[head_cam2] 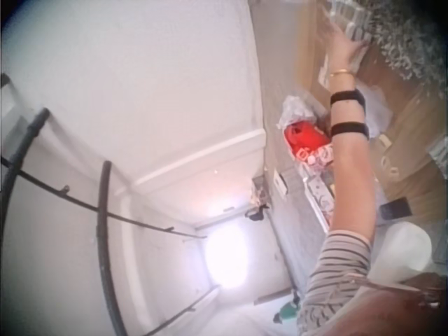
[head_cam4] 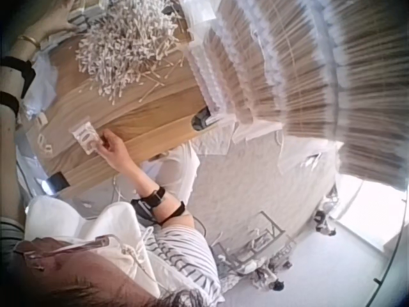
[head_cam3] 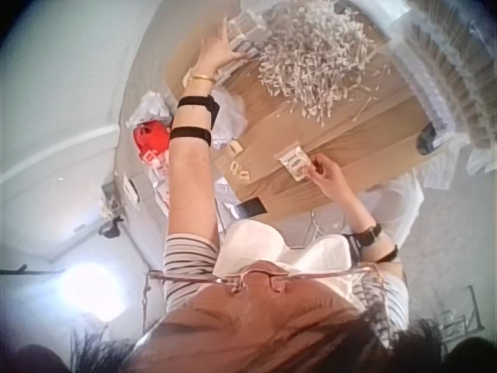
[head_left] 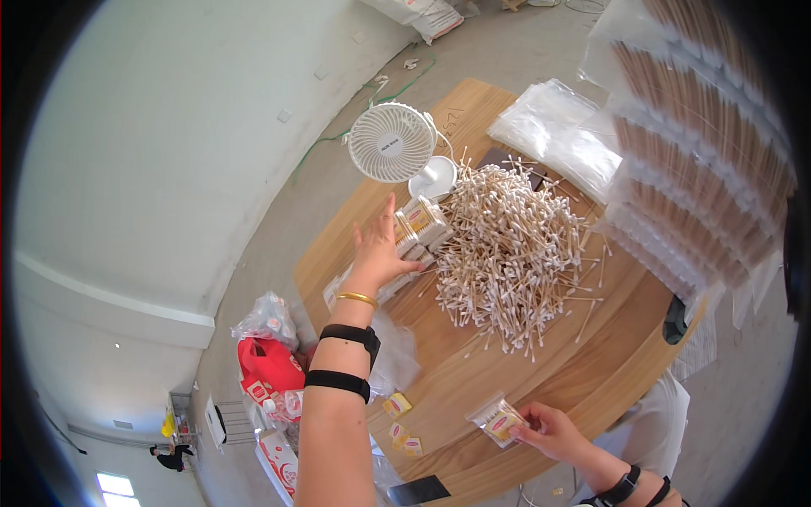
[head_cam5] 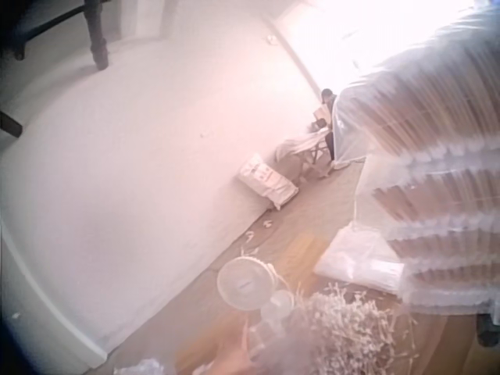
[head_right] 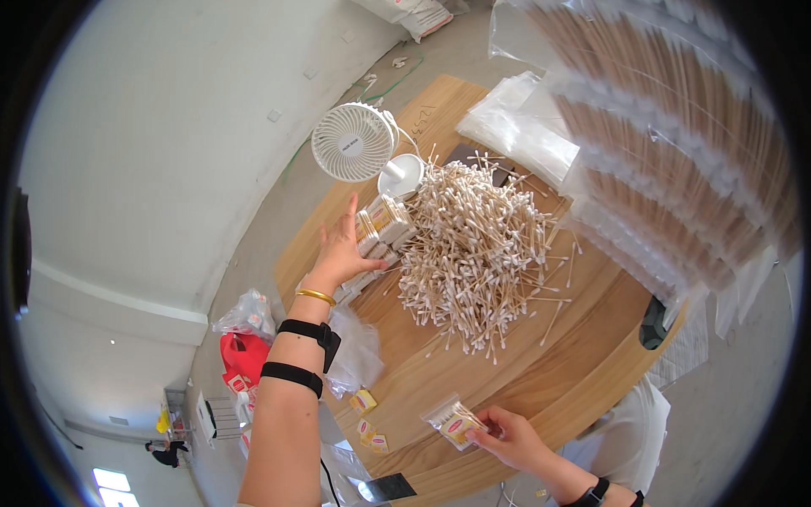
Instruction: The recorder is seen counting and placing medical or hygiene swabs into small plastic bags.
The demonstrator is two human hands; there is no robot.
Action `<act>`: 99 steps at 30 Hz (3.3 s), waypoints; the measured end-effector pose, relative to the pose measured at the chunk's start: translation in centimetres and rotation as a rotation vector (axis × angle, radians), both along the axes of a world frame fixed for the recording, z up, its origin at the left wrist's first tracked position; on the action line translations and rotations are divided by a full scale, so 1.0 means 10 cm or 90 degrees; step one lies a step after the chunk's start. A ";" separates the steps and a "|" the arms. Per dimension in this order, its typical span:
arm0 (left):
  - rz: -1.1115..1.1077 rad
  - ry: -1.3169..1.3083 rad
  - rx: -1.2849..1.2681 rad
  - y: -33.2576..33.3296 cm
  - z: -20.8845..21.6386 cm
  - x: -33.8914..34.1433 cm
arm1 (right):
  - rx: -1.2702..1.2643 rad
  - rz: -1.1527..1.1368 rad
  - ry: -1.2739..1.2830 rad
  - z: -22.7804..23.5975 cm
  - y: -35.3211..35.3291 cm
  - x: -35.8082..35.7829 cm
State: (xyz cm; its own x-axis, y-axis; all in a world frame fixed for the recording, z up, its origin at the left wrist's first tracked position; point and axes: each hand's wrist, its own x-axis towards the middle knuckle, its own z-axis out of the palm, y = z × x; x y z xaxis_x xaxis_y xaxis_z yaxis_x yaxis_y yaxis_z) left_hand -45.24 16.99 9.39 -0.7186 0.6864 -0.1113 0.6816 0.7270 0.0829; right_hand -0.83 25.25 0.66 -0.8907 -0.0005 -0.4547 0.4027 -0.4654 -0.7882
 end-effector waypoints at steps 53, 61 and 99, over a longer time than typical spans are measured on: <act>0.381 -0.126 0.531 -0.69 -0.28 0.48 | -0.109 -0.033 0.013 -0.06 -0.07 -0.04; 0.590 0.236 0.547 -2.11 -0.76 -0.17 | -0.136 -0.015 0.028 -0.02 -0.08 -0.03; 0.567 -0.322 0.315 -3.70 0.26 5.34 | -0.001 0.007 0.134 -0.13 -0.14 -0.11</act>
